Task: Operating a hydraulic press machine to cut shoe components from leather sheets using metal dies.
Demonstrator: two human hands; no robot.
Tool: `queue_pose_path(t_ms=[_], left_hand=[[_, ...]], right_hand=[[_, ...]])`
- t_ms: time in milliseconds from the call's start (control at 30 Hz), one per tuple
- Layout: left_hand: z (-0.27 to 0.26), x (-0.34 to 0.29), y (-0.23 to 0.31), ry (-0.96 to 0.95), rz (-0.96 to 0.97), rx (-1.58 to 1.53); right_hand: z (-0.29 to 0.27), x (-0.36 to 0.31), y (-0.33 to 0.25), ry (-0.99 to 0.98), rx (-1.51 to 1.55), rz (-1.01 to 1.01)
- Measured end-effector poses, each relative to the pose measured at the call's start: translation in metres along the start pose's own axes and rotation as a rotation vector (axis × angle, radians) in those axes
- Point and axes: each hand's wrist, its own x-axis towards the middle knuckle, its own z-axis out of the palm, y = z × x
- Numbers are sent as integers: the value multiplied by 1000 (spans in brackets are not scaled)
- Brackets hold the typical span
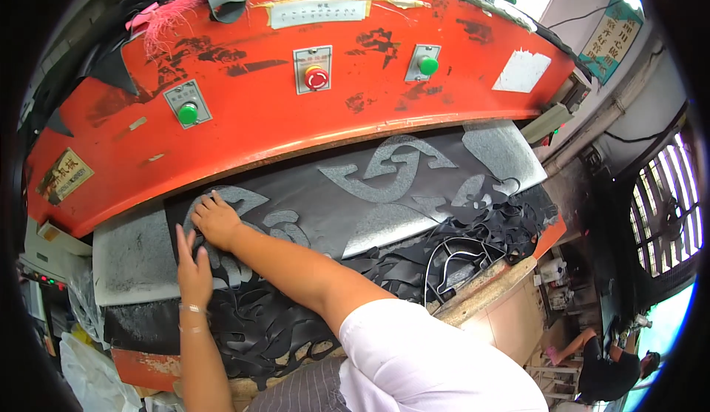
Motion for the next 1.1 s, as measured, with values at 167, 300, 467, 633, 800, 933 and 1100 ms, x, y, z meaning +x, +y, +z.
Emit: queue_pose_path(t_ms=[167, 300, 467, 633, 800, 933, 1100], left_hand=[[27, 25, -45, -119, 7, 353], [31, 19, -63, -93, -9, 354], [30, 5, -41, 21, 2, 115], [49, -16, 38, -142, 151, -71], [77, -50, 36, -263, 400, -36], [86, -60, 31, -251, 496, 68], [88, -62, 31, -245, 477, 73]], right_hand=[[-27, -5, 12, -69, 142, 70], [-74, -57, 27, -73, 322, 275], [-175, -127, 92, 1, 176, 814], [-178, -163, 88, -293, 131, 945], [-192, -199, 101, -371, 217, 510], [-183, -229, 116, -313, 275, 508], [-184, -234, 109, -344, 262, 430]])
